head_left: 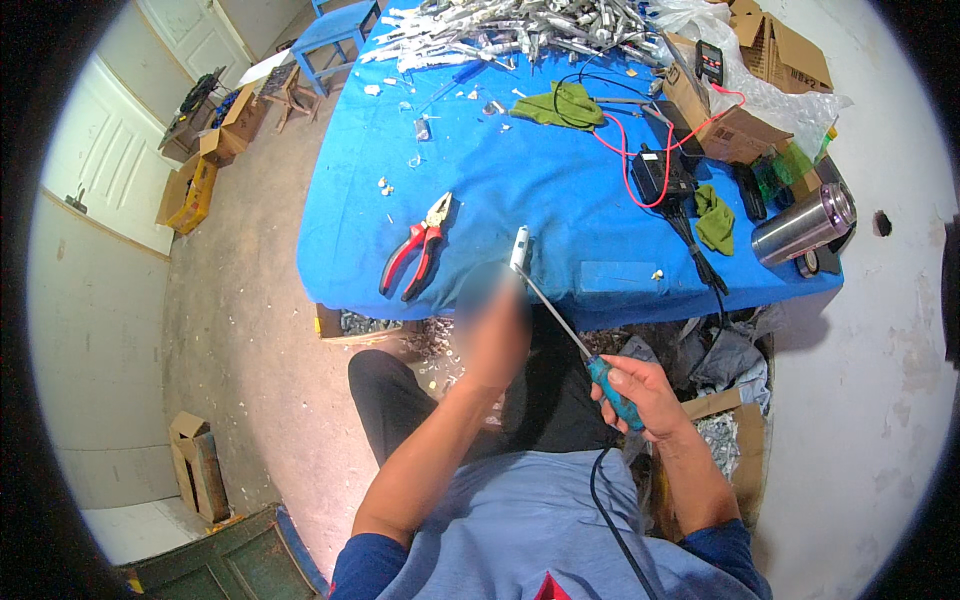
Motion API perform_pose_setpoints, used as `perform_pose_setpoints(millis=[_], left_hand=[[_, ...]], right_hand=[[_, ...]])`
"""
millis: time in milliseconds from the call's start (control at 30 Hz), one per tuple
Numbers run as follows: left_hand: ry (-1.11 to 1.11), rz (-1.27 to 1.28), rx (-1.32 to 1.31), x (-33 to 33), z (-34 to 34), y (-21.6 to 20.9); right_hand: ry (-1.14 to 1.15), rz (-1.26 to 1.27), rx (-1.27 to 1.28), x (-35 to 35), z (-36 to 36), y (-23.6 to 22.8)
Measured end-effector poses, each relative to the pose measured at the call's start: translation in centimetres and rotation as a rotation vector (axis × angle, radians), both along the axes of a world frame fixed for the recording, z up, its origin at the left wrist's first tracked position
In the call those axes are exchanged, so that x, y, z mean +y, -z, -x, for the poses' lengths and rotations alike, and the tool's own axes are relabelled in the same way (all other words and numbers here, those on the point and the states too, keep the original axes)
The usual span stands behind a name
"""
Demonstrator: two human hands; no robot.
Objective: The person inserts a small metal component into a bracket and secures it by tightening a screw with a screwdriver.
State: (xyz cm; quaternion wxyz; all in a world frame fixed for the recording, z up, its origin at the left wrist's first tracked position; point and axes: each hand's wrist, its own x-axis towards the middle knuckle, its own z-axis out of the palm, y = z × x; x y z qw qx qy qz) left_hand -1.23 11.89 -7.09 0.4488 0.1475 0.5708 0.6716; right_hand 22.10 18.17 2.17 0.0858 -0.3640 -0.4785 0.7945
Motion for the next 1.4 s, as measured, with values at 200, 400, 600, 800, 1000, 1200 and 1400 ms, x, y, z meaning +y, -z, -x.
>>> perform_pose_setpoints(millis=[200, 400, 600, 800, 1000, 1200, 1400], left_hand=[[-0.028, 0.101, -0.464, -0.5, -0.9, -3.6], [-0.026, 0.079, -0.491, -0.4, -1.0, -3.4], [-0.020, 0.120, -0.540, -0.7, -0.5, -3.5], [-0.020, 0.171, -0.510, -1.0, 0.0, -4.2], [-0.009, 0.151, -0.492, -1.1, 0.1, -4.0], [-0.001, 0.198, -0.509, -1.1, 0.5, -4.0], [0.023, 0.208, -0.490, -1.0, 0.9, -4.6]], right_hand=[[-0.012, 0.041, -0.006, 0.1, 0.4, 0.1], [0.035, -0.125, -0.080, -0.3, -0.3, 0.3], [-0.116, -0.585, -0.255, -0.1, -1.5, 0.8], [-0.152, -0.897, -0.193, -0.2, -0.4, -0.6], [-0.202, -1.138, -0.210, 0.4, 0.5, -0.8], [-0.239, -1.123, -0.243, 0.9, 1.0, 0.3], [-0.186, -0.981, -0.130, 1.3, 1.6, 0.9]])
